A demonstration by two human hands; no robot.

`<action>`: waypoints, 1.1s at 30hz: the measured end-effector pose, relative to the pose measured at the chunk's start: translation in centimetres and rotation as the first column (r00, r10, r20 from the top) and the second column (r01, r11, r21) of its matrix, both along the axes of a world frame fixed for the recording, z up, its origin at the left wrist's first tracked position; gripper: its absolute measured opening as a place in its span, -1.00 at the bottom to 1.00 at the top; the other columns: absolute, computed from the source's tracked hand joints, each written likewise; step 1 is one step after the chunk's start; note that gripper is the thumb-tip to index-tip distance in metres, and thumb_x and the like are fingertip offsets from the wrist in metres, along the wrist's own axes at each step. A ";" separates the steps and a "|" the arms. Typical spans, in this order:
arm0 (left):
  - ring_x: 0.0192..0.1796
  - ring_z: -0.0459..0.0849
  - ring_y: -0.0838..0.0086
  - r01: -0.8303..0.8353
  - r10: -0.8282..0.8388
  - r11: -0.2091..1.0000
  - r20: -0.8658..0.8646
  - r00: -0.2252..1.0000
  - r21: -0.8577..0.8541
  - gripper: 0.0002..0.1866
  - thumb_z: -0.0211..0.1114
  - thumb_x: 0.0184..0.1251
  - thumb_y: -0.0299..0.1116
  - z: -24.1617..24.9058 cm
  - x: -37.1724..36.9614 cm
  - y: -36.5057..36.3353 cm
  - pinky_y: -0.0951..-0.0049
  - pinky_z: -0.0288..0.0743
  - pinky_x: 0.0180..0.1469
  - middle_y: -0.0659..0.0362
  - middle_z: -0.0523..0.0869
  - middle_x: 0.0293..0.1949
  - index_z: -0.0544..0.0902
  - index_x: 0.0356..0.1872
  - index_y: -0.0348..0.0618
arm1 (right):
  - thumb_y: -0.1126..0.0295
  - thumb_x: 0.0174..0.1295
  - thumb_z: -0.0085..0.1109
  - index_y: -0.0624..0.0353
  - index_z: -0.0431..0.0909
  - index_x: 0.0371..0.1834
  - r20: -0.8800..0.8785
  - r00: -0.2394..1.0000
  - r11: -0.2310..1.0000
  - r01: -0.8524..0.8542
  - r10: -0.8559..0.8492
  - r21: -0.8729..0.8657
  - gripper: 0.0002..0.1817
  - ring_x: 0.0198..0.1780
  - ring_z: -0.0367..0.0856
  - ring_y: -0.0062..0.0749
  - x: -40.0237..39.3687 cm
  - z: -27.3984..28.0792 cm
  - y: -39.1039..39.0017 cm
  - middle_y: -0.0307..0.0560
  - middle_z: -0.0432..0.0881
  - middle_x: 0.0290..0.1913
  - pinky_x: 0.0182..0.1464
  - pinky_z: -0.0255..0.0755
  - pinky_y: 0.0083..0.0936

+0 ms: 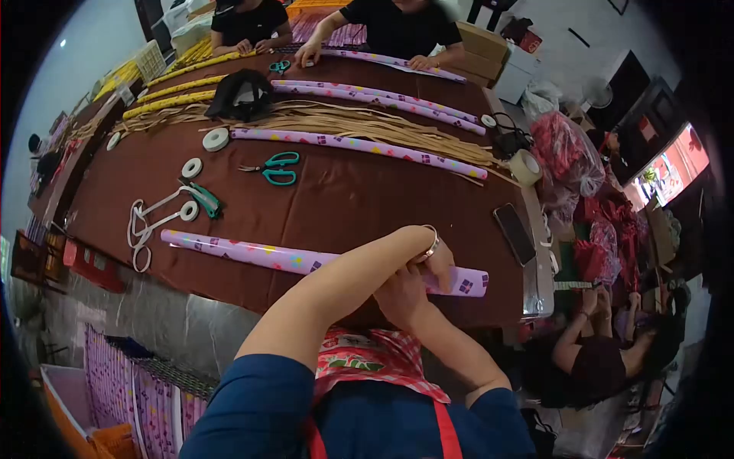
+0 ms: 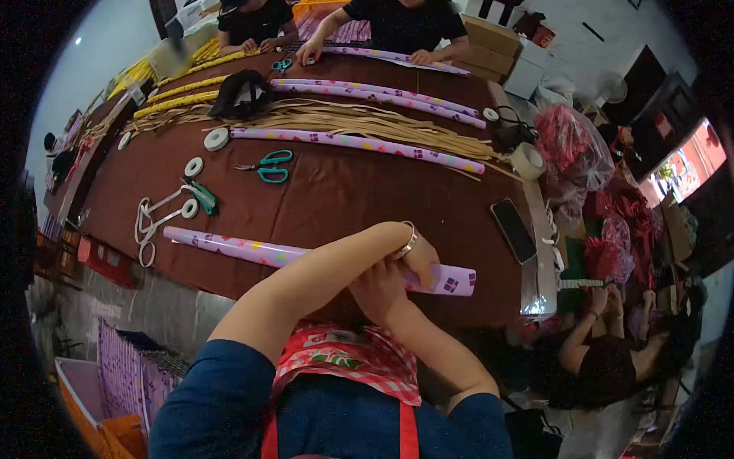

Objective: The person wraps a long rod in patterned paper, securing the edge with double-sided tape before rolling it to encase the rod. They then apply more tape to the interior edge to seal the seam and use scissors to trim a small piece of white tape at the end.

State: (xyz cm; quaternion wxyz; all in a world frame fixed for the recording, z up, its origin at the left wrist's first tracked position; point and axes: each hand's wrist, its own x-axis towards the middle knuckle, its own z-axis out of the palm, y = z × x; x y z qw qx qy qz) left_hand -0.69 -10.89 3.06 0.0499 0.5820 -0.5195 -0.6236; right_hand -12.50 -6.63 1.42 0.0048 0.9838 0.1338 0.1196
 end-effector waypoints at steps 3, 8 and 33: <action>-0.08 0.65 0.34 0.078 -0.074 0.996 0.068 0.995 -0.046 -0.39 0.44 0.11 -0.09 0.4 0.0 -0.2 0.33 0.52 -0.04 0.09 0.70 -0.05 0.59 0.15 -0.20 | 0.32 0.22 0.11 0.13 0.60 0.09 -0.024 0.998 0.998 0.052 -0.051 0.042 -0.63 0.18 0.50 0.04 0.7 -0.3 0.3 0.08 0.55 0.14 0.10 0.44 0.02; 0.13 0.61 0.09 -0.036 0.303 0.778 0.324 0.896 -0.628 -0.33 0.39 0.15 -0.17 6.1 -1.5 3.9 0.22 0.50 0.16 -0.07 0.63 0.08 0.44 0.30 -0.17 | 0.38 0.27 0.09 0.17 0.52 0.11 0.020 0.992 0.976 0.122 -0.128 0.181 -0.66 0.16 0.52 -0.09 1.4 -2.4 -1.7 0.06 0.54 0.10 0.16 0.43 -0.11; -0.28 0.62 0.65 -0.701 0.411 -0.681 -0.903 -0.124 -0.213 -0.84 0.26 0.44 -0.34 5.2 1.1 17.4 0.61 0.53 -0.27 0.32 0.65 -0.26 0.53 -0.09 -0.13 | 0.42 0.19 0.29 0.31 0.47 0.15 0.411 0.872 0.860 0.021 -0.265 0.509 -0.55 -0.06 0.59 0.12 1.2 5.0 -1.8 0.19 0.59 -0.04 -0.05 0.51 -0.13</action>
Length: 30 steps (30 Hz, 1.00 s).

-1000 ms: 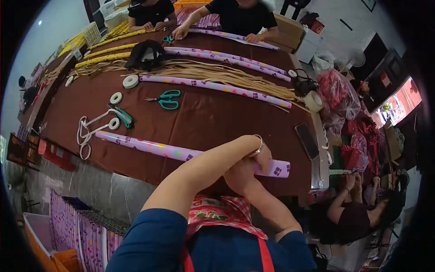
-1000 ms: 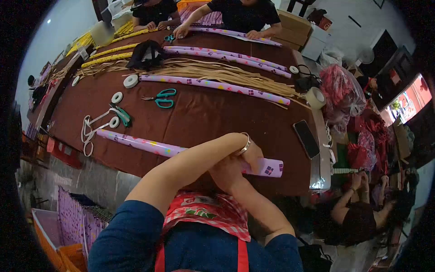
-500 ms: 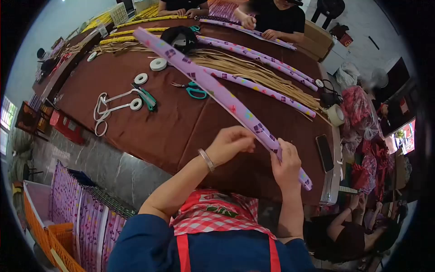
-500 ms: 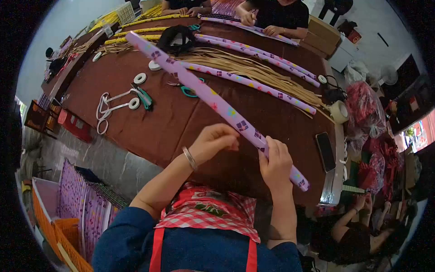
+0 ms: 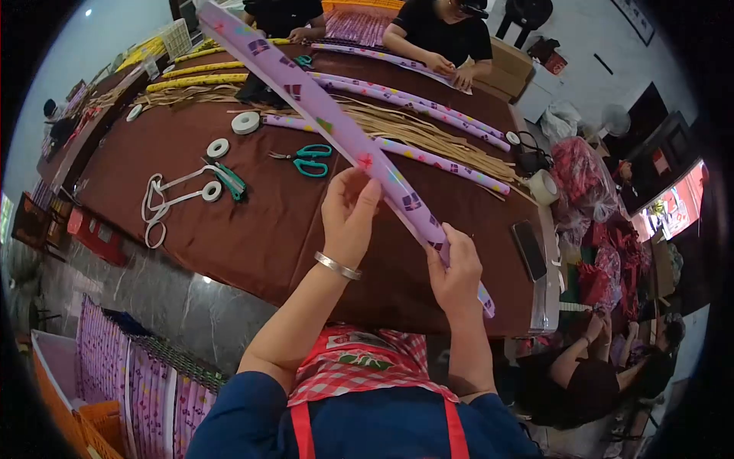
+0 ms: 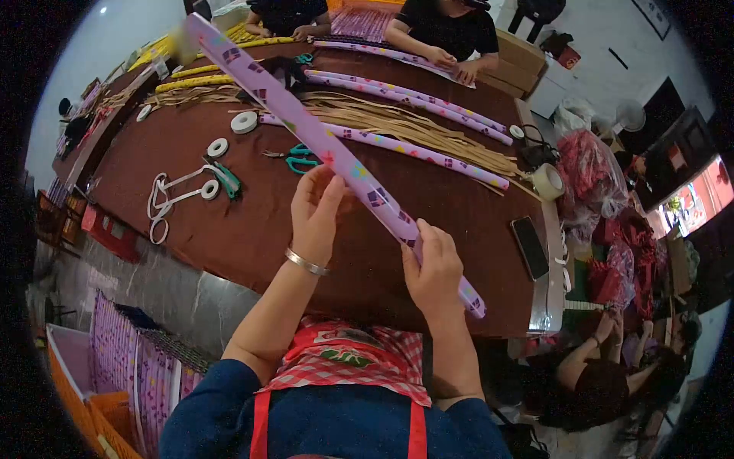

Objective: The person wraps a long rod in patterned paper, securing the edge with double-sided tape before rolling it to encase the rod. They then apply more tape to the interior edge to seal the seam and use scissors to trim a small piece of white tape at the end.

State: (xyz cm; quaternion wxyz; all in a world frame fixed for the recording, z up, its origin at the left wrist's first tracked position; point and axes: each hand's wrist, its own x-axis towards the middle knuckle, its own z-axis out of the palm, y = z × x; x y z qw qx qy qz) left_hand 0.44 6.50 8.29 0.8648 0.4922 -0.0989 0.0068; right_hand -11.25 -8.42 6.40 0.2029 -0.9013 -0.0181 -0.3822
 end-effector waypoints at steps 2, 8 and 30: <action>-0.22 0.62 0.66 0.106 -0.113 0.993 -0.125 0.986 -0.056 -0.80 0.25 0.45 -0.27 0.8 0.1 0.4 0.55 0.55 -0.24 0.35 0.63 -0.19 0.52 -0.04 -0.10 | 0.45 0.15 0.29 0.29 0.45 0.18 0.021 1.000 1.000 -0.018 0.018 -0.019 -0.50 -0.07 0.58 0.10 0.4 0.1 0.7 0.17 0.58 -0.04 -0.08 0.52 -0.14; -0.11 0.54 0.65 0.091 -0.069 0.986 0.150 0.986 -0.143 -0.74 0.18 0.47 -0.40 2.6 1.4 0.4 0.53 0.47 -0.04 0.29 0.60 -0.10 0.47 0.11 -0.17 | 0.41 0.08 0.36 0.32 0.39 0.23 -0.014 0.998 0.995 -0.054 0.055 0.088 -0.38 0.03 0.54 0.09 0.8 0.5 3.0 0.16 0.54 0.05 0.05 0.47 -0.14; -0.20 0.64 0.19 -0.570 -0.782 0.075 0.403 0.476 0.819 -0.64 0.40 -0.13 -0.46 -6.9 3.8 3.5 0.13 0.46 -0.16 0.19 0.62 -0.29 0.53 -0.23 0.01 | 0.24 -0.08 0.47 0.17 0.52 0.00 -0.082 0.996 0.993 0.021 -0.031 -0.118 -0.46 0.17 0.42 -0.01 -2.3 -3.1 -0.9 0.01 0.49 0.03 0.24 0.32 -0.10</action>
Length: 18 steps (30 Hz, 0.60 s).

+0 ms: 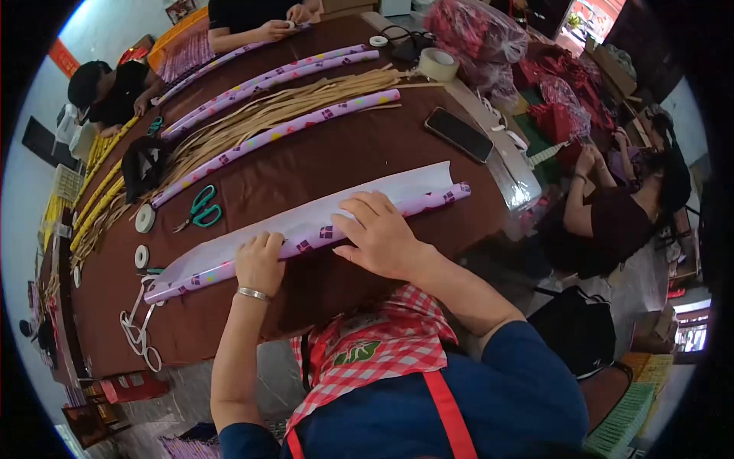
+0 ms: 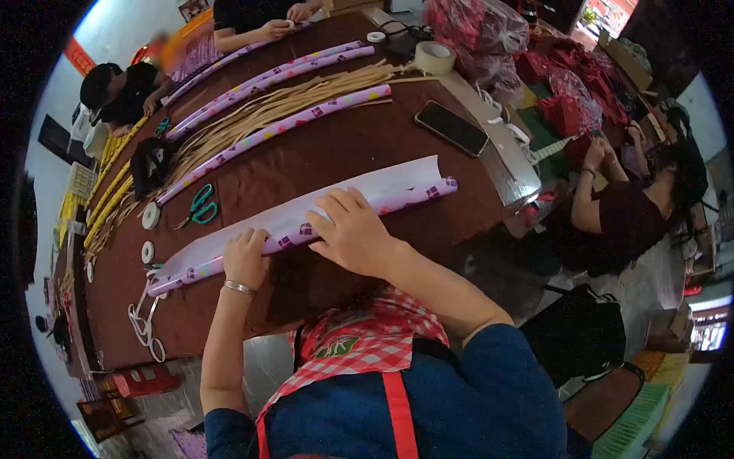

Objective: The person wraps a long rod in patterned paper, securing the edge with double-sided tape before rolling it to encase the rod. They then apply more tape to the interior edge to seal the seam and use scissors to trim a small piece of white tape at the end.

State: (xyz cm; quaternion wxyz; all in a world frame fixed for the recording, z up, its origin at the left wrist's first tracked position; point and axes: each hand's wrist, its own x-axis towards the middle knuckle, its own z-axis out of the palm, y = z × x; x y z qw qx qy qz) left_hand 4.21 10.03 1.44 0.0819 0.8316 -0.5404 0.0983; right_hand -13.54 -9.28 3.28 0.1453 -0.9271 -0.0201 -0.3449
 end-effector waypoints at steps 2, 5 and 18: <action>-0.21 0.64 0.17 -0.011 0.013 0.999 -0.055 0.998 0.038 -0.66 0.43 -0.08 -0.40 -1.7 0.2 0.6 0.13 0.45 -0.17 0.17 0.61 -0.30 0.52 -0.23 -0.01 | 0.22 -0.08 0.47 0.16 0.52 0.00 -0.110 0.994 1.000 0.005 -0.005 -0.002 -0.44 0.14 0.45 -0.02 0.5 -2.2 -0.4 0.00 0.51 0.01 0.21 0.33 -0.12; -0.18 0.65 0.12 -0.019 0.028 0.998 -0.162 0.986 0.058 -0.63 0.46 0.02 -0.25 -1.5 -0.8 0.7 0.12 0.47 -0.15 0.11 0.65 -0.25 0.56 -0.14 -0.04 | 0.16 -0.03 0.43 0.11 0.55 -0.06 -0.247 0.969 1.000 0.016 -0.019 -0.015 -0.52 0.04 0.50 -0.10 0.6 -4.2 -0.8 -0.04 0.56 -0.11 0.10 0.37 -0.17; 0.02 0.61 0.07 -0.125 0.139 0.990 -0.337 0.931 0.063 -0.59 0.46 0.06 -0.16 -1.3 -1.8 3.0 0.11 0.46 0.09 0.06 0.67 -0.08 0.62 -0.08 -0.10 | 0.15 -0.03 0.44 0.09 0.59 -0.17 -0.283 0.959 0.999 0.009 -0.021 -0.045 -0.60 -0.02 0.54 -0.13 0.5 -4.9 -2.8 -0.09 0.59 -0.15 0.05 0.34 -0.18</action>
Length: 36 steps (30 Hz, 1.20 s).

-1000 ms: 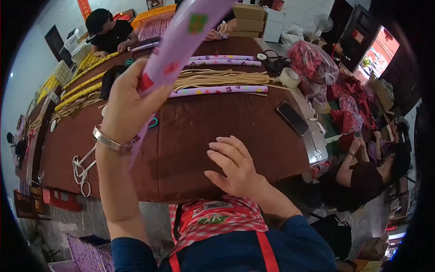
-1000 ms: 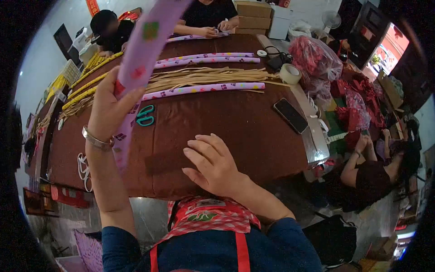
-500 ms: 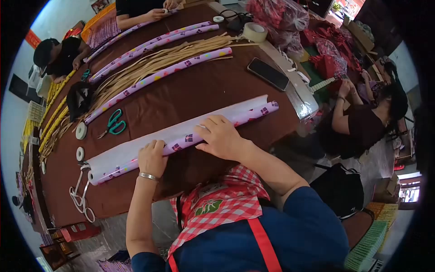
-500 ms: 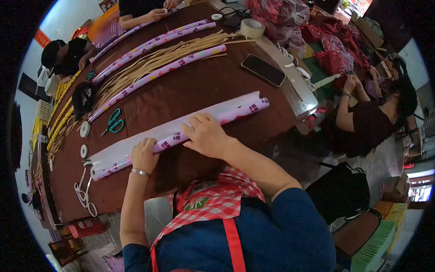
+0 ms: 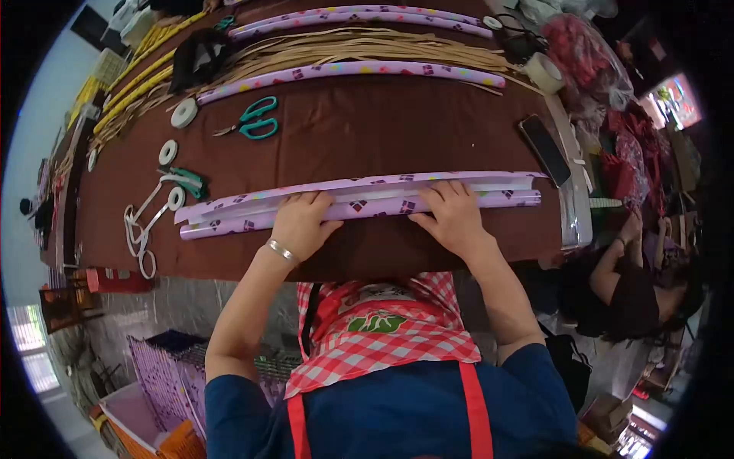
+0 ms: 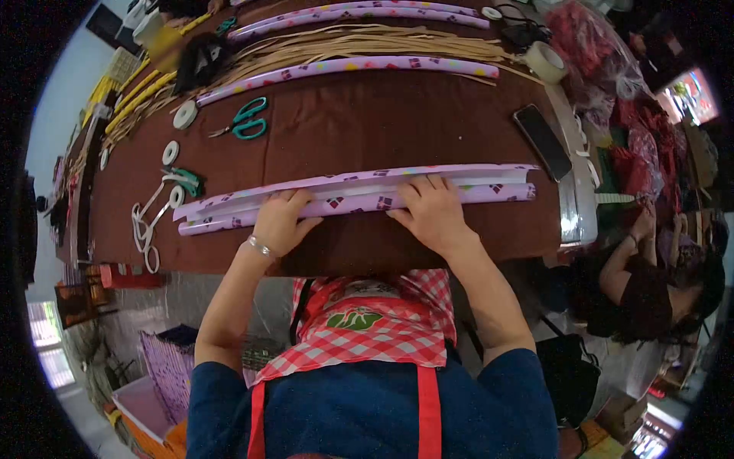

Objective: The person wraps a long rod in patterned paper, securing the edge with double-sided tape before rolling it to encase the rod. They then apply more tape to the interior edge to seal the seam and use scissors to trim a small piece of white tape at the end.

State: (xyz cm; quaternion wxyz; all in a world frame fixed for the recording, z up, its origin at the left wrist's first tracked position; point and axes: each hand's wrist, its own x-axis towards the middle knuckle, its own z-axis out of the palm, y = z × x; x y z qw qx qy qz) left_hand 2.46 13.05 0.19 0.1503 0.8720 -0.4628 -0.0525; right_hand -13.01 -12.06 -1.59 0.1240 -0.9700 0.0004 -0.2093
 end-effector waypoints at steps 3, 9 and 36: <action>0.04 0.61 0.07 -0.008 0.007 1.000 -0.045 0.999 -0.008 -0.56 0.44 0.10 -0.07 -0.2 -0.4 0.7 0.09 0.45 0.10 0.04 0.68 -0.07 0.64 -0.05 -0.07 | 0.07 0.06 0.40 0.13 0.63 -0.03 -0.028 1.000 1.000 -0.008 0.007 -0.021 -0.52 0.01 0.55 -0.02 -0.5 -0.9 -0.1 -0.01 0.64 -0.07 0.11 0.34 -0.10; 0.03 0.63 0.06 -0.019 0.012 0.999 -0.168 0.986 -0.042 -0.57 0.44 0.09 -0.05 -0.7 -2.0 2.8 0.07 0.45 0.10 0.02 0.68 -0.09 0.65 -0.08 -0.07 | 0.13 0.07 0.40 0.14 0.62 -0.06 -0.067 0.996 0.999 -0.053 0.053 0.006 -0.56 -0.01 0.54 0.08 -2.4 -0.3 1.5 0.04 0.62 -0.07 0.10 0.31 -0.04; -0.03 0.57 0.14 -0.122 0.085 0.955 -0.143 0.986 -0.270 -0.80 0.34 0.24 -0.23 -2.4 3.9 -0.7 0.22 0.48 0.06 0.09 0.61 -0.18 0.66 -0.23 -0.11 | 0.28 0.22 0.23 0.21 0.53 -0.26 -0.125 0.988 0.995 -0.084 0.090 0.051 -0.79 -0.13 0.46 0.04 2.1 0.2 -0.5 0.03 0.52 -0.19 -0.11 0.37 -0.17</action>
